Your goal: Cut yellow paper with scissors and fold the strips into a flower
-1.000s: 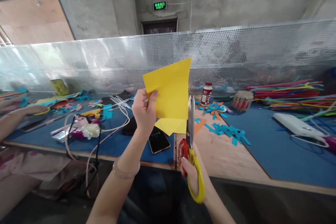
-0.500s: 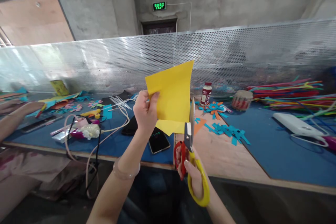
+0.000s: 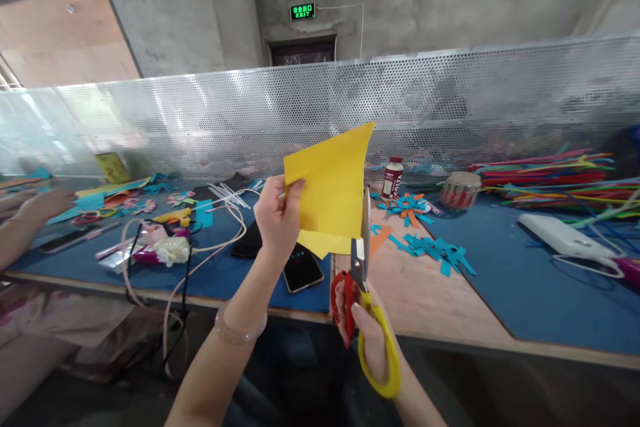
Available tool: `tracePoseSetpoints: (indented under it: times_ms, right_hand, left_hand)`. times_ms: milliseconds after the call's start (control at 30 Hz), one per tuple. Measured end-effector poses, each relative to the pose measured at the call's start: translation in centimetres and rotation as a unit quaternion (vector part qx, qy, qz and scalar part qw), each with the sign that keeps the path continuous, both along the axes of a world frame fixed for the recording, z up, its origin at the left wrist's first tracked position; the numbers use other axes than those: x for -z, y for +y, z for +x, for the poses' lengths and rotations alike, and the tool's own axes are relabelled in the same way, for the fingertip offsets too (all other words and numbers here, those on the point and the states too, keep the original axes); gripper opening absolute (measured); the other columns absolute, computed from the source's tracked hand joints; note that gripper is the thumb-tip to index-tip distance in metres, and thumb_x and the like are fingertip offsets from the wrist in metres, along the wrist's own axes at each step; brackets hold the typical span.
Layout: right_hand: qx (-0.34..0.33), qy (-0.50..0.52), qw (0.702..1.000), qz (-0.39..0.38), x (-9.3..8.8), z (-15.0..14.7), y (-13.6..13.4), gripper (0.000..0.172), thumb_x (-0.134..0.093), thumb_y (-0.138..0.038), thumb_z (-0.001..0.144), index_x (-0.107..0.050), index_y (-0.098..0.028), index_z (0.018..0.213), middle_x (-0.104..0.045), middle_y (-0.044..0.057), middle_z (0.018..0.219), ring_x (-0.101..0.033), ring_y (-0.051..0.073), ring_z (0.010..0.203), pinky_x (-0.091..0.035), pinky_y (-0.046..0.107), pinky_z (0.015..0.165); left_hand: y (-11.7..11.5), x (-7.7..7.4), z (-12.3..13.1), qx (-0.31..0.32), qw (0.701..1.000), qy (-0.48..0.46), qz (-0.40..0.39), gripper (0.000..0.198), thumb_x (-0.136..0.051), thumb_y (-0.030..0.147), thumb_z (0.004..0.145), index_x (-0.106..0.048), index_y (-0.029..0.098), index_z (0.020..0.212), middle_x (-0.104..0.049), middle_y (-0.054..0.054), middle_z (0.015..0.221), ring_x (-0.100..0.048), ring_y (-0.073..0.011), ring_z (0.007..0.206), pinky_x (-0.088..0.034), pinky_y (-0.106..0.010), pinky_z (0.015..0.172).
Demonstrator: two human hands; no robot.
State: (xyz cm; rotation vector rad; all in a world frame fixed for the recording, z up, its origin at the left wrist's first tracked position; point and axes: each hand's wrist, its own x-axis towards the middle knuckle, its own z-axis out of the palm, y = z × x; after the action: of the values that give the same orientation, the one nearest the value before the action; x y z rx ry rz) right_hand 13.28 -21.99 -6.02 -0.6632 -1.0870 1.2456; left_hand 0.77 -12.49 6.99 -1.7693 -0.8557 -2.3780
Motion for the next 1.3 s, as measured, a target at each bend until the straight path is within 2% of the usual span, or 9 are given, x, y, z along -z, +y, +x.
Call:
tracePoseSetpoints:
  times_ms: [167, 267, 367, 633, 933, 1200, 1300]
  right_hand:
    - [0.018, -0.011, 1.0, 0.01, -0.6, -0.2, -0.2, 0.03, -0.054, -0.047, 0.079, -0.051, -0.02, 0.094, -0.044, -0.004, 0.067, -0.029, 0.003, 0.04, -0.025, 0.017, 0.033]
    - [0.04, -0.015, 0.999, 0.016, -0.6, -0.2, -0.2, 0.027, -0.053, -0.043, 0.081, -0.051, -0.02, 0.095, -0.045, -0.004, 0.068, -0.031, 0.002, 0.039, -0.024, 0.016, 0.032]
    - [0.035, -0.027, 0.999, 0.028, -0.2, -0.1, 0.1, 0.026, -0.05, -0.044, 0.083, -0.05, -0.02, 0.095, -0.046, -0.003, 0.071, -0.035, 0.003, 0.04, -0.026, 0.015, 0.031]
    - [0.036, -0.022, 0.999, 0.019, 0.5, -0.1, 0.4, 0.022, -0.047, -0.041, 0.086, -0.049, -0.019, 0.091, -0.043, -0.006, 0.062, -0.031, 0.003, 0.038, -0.025, 0.014, 0.03]
    - [0.047, -0.014, 0.998, -0.04, -0.9, -0.4, 0.4, 0.03, -0.048, -0.049, 0.083, -0.045, -0.019, 0.08, -0.04, -0.007, 0.054, -0.034, 0.005, 0.036, -0.026, 0.015, 0.028]
    - [0.041, 0.002, 0.997, -0.061, -1.1, -0.5, 0.3, 0.033, -0.05, -0.052, 0.082, -0.045, -0.019, 0.079, -0.039, -0.007, 0.054, -0.035, 0.005, 0.038, -0.027, 0.014, 0.028]
    - [0.053, -0.013, 0.997, -0.061, -1.1, -0.5, 0.4, 0.035, -0.049, -0.053, 0.082, -0.046, -0.019, 0.08, -0.04, -0.008, 0.05, -0.03, 0.004, 0.033, -0.026, 0.015, 0.027]
  left_hand:
    - [-0.2, 0.2, 0.0, -0.029, 0.999, 0.015, 0.024, 0.004, -0.06, 0.021, 0.079, -0.061, 0.017, 0.082, -0.059, 0.003, 0.065, -0.052, -0.0038, 0.051, -0.038, -0.012, 0.044]
    - [-0.3, 0.2, 0.1, -0.056, 0.997, 0.03, 0.042, 0.003, -0.061, 0.019, 0.079, -0.062, 0.017, 0.081, -0.058, 0.003, 0.063, -0.047, -0.0033, 0.047, -0.035, -0.013, 0.043]
    - [-0.4, 0.3, 0.1, -0.068, 0.995, 0.043, 0.059, 0.003, -0.061, 0.018, 0.079, -0.062, 0.018, 0.081, -0.058, 0.004, 0.063, -0.043, -0.0031, 0.045, -0.033, -0.015, 0.042]
    - [-0.6, 0.5, 0.0, -0.09, 0.989, 0.07, 0.097, 0.01, -0.062, 0.013, 0.077, -0.061, 0.02, 0.083, -0.057, 0.005, 0.063, -0.041, -0.0029, 0.047, -0.034, -0.015, 0.047]
    - [-0.7, 0.7, 0.2, -0.069, 0.993, 0.052, 0.081, 0.006, -0.06, 0.016, 0.078, -0.062, 0.02, 0.082, -0.057, 0.004, 0.063, -0.041, -0.0045, 0.047, -0.034, -0.017, 0.047]
    - [-0.8, 0.8, 0.3, -0.07, 0.994, 0.048, 0.075, 0.003, -0.062, 0.019, 0.078, -0.062, 0.02, 0.081, -0.053, 0.005, 0.059, -0.039, -0.0045, 0.046, -0.033, -0.017, 0.046]
    - [-0.8, 0.8, 0.2, -0.072, 0.993, 0.054, 0.074, 0.004, -0.062, 0.018, 0.077, -0.062, 0.02, 0.08, -0.052, 0.006, 0.058, -0.038, -0.0039, 0.045, -0.032, -0.017, 0.045]
